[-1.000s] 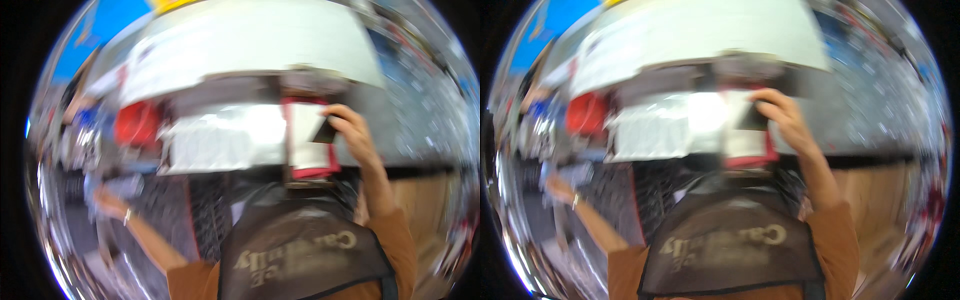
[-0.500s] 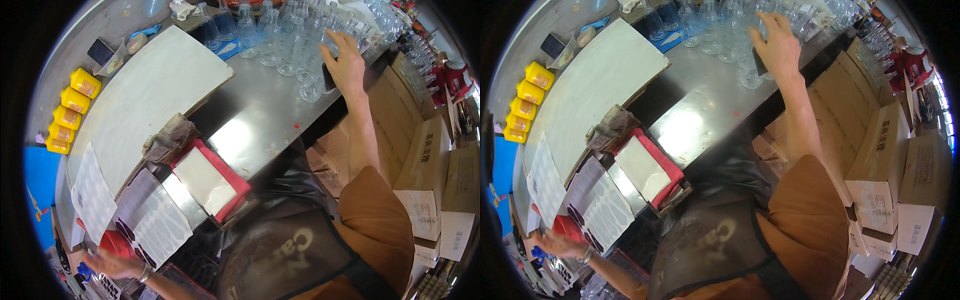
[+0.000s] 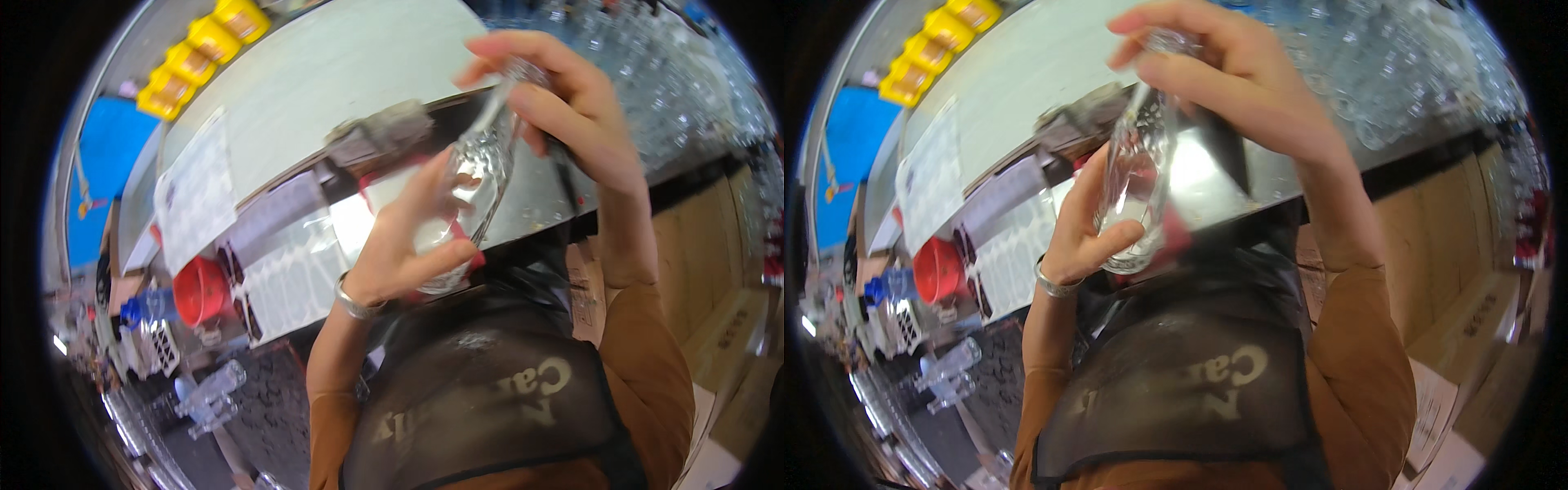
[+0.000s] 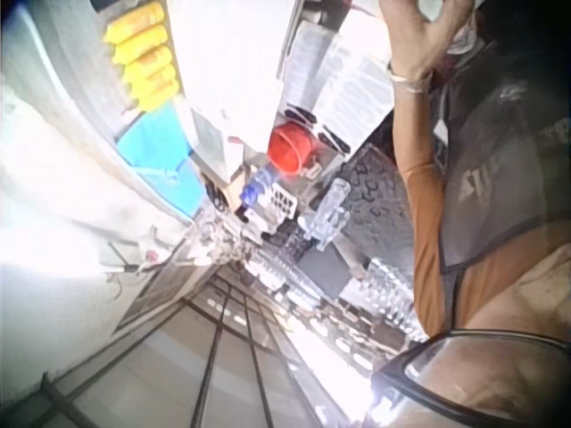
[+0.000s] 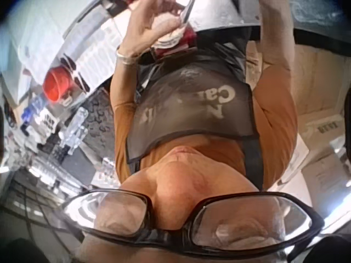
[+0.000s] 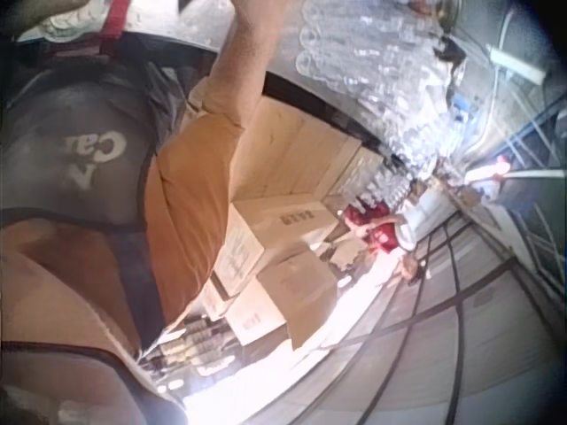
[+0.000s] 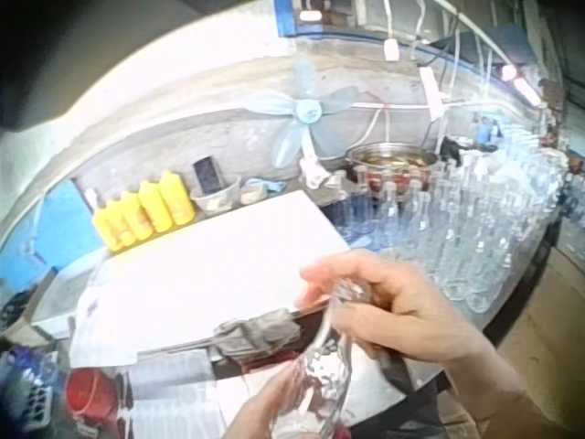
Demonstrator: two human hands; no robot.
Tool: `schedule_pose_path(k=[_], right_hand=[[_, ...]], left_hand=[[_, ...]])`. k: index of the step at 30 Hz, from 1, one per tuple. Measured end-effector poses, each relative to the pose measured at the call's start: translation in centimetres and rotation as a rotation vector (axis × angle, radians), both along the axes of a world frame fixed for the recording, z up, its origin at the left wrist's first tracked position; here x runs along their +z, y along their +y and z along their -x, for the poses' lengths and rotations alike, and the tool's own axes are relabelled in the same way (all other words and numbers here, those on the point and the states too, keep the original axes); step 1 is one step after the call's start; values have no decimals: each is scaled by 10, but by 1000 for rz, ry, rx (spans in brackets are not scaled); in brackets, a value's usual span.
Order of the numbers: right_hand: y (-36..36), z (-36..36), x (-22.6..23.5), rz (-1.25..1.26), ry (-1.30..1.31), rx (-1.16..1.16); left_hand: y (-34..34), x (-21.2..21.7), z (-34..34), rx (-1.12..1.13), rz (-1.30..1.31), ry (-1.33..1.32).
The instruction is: The person repeatedly picks clear plastic bottles, applies printed labels to their sides, and smooths them with a black squeegee-like tool. After labeling, the bottles are placed on the left side of the workbench. The process is repeated for multiple bottles in a consistent sequence.
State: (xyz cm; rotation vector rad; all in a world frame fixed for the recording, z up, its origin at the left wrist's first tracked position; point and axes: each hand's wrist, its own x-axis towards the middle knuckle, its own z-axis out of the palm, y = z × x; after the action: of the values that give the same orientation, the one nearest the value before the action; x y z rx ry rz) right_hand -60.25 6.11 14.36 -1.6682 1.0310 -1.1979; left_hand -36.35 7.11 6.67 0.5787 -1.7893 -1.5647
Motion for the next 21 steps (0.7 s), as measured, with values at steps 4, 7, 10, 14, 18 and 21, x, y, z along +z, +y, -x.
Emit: schedule_pose_path(k=[4, 7, 10, 14, 18, 21], right_hand=[[-33, -40, -43, -89, -246, 32], [-10, -60, -100, -234, -150, 67], [23, -70, -130, -259, 111, 60], [37, -73, -128, -206, 192, -13], [43, -87, -123, 67, 360, -76], [43, -84, -119, -52, 340, -95]], left_hand=[[5, -33, -23, 206, -317, 217], [8, -59, -22, 351, -545, 326], [10, -73, -15, 502, -378, 139], [19, -63, -13, 628, -187, 49], [18, -75, -17, 575, -393, 126], [18, -83, -5, 614, -307, 196]])
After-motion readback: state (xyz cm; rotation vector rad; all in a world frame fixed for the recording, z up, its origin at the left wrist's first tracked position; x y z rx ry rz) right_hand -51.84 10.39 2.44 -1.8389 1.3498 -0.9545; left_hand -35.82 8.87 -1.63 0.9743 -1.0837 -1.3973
